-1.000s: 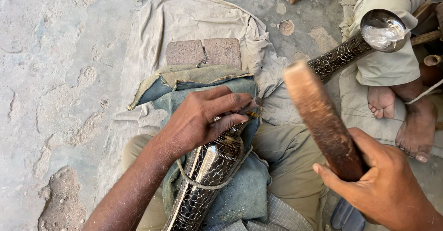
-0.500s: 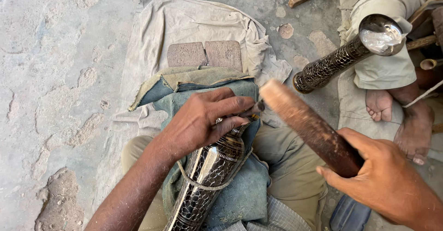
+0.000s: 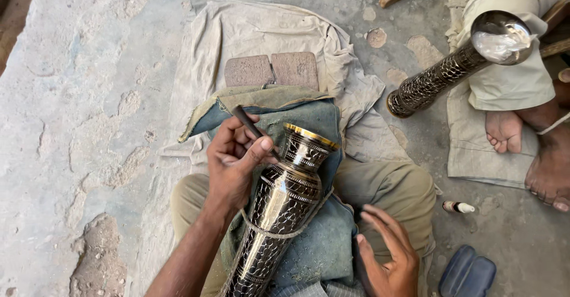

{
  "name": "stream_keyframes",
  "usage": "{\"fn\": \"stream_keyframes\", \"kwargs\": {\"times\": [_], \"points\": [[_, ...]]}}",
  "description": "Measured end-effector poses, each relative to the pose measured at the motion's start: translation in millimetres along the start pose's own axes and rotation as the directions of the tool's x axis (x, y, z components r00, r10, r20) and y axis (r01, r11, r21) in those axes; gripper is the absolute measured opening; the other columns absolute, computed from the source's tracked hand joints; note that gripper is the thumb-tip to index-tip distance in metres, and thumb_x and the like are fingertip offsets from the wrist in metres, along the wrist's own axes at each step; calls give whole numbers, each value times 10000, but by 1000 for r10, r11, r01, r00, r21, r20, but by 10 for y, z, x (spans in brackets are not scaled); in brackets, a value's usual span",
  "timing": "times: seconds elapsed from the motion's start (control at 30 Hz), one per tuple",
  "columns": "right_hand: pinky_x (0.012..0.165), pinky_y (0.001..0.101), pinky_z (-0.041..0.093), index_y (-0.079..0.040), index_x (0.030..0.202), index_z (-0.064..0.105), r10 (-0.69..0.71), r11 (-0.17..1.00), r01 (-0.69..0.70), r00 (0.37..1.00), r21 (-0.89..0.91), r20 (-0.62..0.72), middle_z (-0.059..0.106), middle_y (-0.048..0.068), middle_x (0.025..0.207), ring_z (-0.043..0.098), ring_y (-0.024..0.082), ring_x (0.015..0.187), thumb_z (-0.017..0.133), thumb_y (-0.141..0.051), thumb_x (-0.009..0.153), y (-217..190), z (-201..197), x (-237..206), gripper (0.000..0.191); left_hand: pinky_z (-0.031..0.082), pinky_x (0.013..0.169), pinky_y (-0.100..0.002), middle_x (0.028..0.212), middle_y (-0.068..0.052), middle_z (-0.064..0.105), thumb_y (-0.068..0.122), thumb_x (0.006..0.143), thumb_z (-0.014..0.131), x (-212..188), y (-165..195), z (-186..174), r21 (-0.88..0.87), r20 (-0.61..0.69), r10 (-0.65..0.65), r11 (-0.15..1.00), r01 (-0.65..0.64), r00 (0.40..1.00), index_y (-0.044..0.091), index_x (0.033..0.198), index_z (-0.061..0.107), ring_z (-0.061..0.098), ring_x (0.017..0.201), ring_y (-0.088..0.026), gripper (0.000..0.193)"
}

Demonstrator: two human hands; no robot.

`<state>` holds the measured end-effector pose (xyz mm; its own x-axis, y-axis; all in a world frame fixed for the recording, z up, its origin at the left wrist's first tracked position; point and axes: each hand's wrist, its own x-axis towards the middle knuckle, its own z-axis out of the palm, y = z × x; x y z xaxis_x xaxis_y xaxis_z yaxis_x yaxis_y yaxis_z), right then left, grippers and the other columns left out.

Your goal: The person sits on the floor and uses a wooden mallet to repeatedly strike a small metal punch held against the rim of a decorative metal vase. The vase is wrapped in a cloth and secured with a rope. The person adjusts the punch and rotates the vase slightly between strikes to work around the rim.

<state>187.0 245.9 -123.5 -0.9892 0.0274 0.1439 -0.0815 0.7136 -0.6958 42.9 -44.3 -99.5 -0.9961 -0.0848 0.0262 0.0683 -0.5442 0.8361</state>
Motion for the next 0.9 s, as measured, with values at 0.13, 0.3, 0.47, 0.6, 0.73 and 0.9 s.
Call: {"fn": "stream_keyframes", "kwargs": {"times": [0.13, 0.3, 0.47, 0.6, 0.73, 0.9], "points": [[763, 359, 631, 28, 1423, 509, 219, 722, -415, 896, 553, 387, 649, 122, 1389, 734, 212, 991, 718, 35, 821, -467, -15, 306, 638, 622, 691, -283, 919, -57, 687, 27, 902, 761, 131, -172, 18, 3, -37, -150, 989, 150, 988, 38, 1284, 591, 715, 824, -150, 418], [761, 375, 597, 76, 1597, 355, 109, 332, -660, 737, 674, 667, 675, 342, 1062, 704, 254, 863, 673, 140, 868, -719, 133, 664, 799, 610, 694, -288, 926, -68, 690, 68, 899, 777, 48, -104, 73, 0, -56, -123, 992, 124, 991, 50, 1283, 581, 710, 829, -157, 431], [689, 341, 593, 97, 1456, 483, 132, 193, -730, 681, 655, 720, 685, 259, 1230, 716, 252, 832, 623, 110, 788, -526, 192, 802, 683, 615, 731, -296, 924, -94, 705, 58, 931, 784, -37, 18, 184, 52, 64, -38, 998, 35, 997, 14, 1269, 590, 704, 815, -158, 392], [767, 364, 653, 56, 1416, 522, 194, 623, -333, 942, 708, 273, 623, 193, 1413, 741, 247, 1024, 622, 61, 819, -73, 225, 524, 605, 626, 774, -277, 940, -82, 704, 36, 915, 783, 26, 151, 266, 235, 100, -51, 972, 26, 994, -2, 1244, 616, 701, 851, -118, 370], [984, 365, 577, -21, 1417, 566, 259, 904, -342, 915, 256, 310, 658, 187, 1388, 680, 263, 1224, 545, 31, 843, 565, 284, 162, 577, 616, 785, -260, 985, -61, 715, 66, 940, 813, 79, 285, 385, 462, 311, 73, 859, -218, 947, 26, 1187, 678, 695, 889, -103, 284], [1114, 370, 403, -7, 1485, 416, 167, 941, -299, 822, 162, 544, 596, 207, 1418, 571, 319, 1316, 586, -3, 871, 891, 510, -82, 637, 643, 760, -269, 1015, -47, 729, 158, 911, 815, 215, 432, 592, 685, 559, 58, 529, -500, 827, 55, 1182, 682, 771, 931, -137, 319]]}}
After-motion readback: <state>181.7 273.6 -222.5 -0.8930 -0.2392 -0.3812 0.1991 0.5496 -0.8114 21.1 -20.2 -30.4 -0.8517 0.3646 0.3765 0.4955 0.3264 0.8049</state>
